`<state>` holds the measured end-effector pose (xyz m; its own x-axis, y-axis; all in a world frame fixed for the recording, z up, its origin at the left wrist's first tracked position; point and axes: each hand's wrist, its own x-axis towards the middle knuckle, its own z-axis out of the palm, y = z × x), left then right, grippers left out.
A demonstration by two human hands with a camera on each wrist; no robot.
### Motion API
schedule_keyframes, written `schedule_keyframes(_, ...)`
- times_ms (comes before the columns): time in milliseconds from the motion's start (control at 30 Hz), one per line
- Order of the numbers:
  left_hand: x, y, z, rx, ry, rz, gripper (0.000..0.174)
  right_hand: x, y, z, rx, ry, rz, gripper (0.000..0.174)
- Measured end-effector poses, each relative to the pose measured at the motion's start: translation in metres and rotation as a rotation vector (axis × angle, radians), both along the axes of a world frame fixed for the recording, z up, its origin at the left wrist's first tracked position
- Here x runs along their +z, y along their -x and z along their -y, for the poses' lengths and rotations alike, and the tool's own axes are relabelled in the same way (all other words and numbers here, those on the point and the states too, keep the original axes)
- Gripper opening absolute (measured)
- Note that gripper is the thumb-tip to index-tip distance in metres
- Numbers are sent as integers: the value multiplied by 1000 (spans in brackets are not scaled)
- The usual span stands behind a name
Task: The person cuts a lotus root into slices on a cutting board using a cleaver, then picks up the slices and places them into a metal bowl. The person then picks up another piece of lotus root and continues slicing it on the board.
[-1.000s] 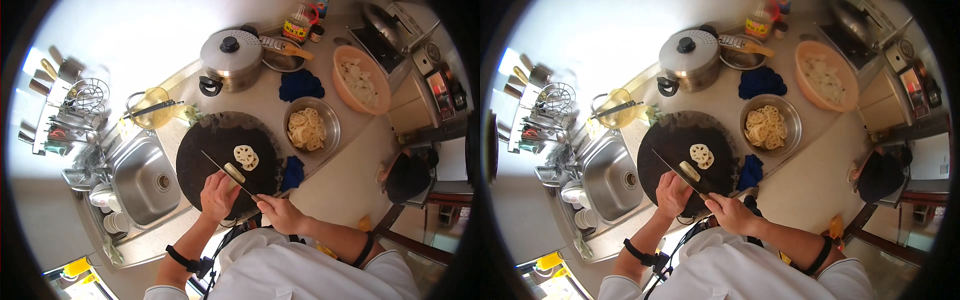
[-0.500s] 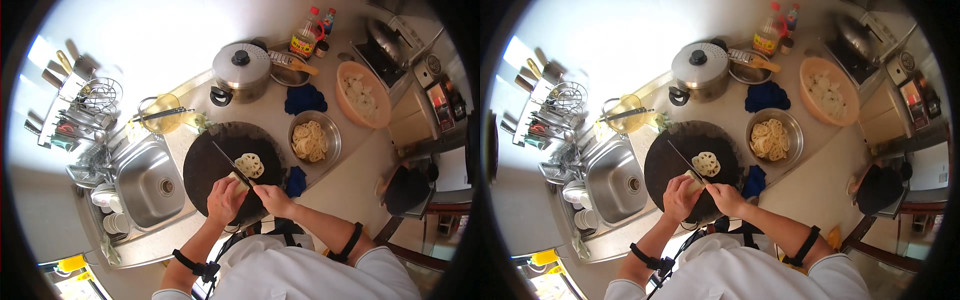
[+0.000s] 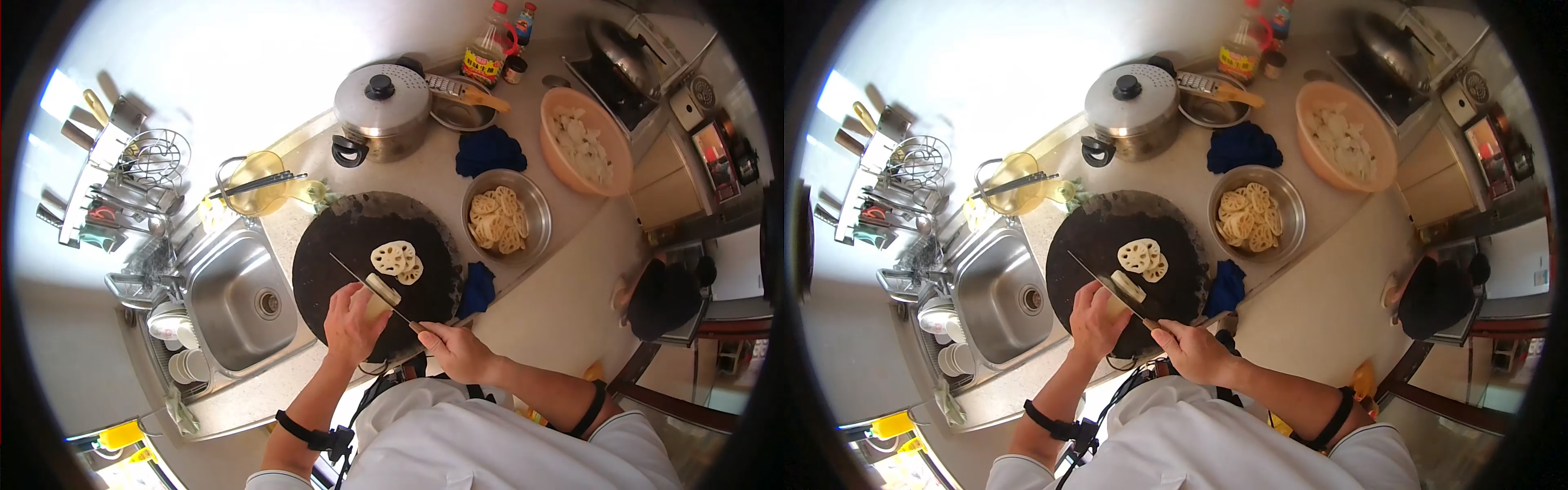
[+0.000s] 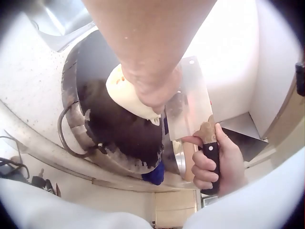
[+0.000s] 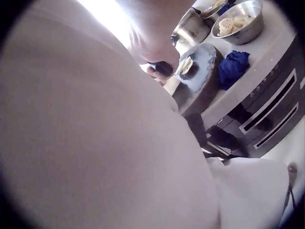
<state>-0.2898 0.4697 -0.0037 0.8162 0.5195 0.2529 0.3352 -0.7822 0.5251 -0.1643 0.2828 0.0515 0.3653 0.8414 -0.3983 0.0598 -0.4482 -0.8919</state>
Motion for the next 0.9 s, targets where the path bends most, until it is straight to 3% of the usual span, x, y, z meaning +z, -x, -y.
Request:
schedule_keyframes(300,1,0,-3,0,7,-28,42,-2,7,-2,1,30,82,44)
schedule_keyframes(600,-7,-1,-9,-7,47,70,43,-4,-9,-19,49,46,-35,42)
schedule_keyframes(767,-4,0,-6,4,34,87,46,-29,-10,-26,7,46,-130,42)
schedule_keyframes(900,-6,1,-3,-4,19,89,46,-79,-7,-39,-6,-5,4,46)
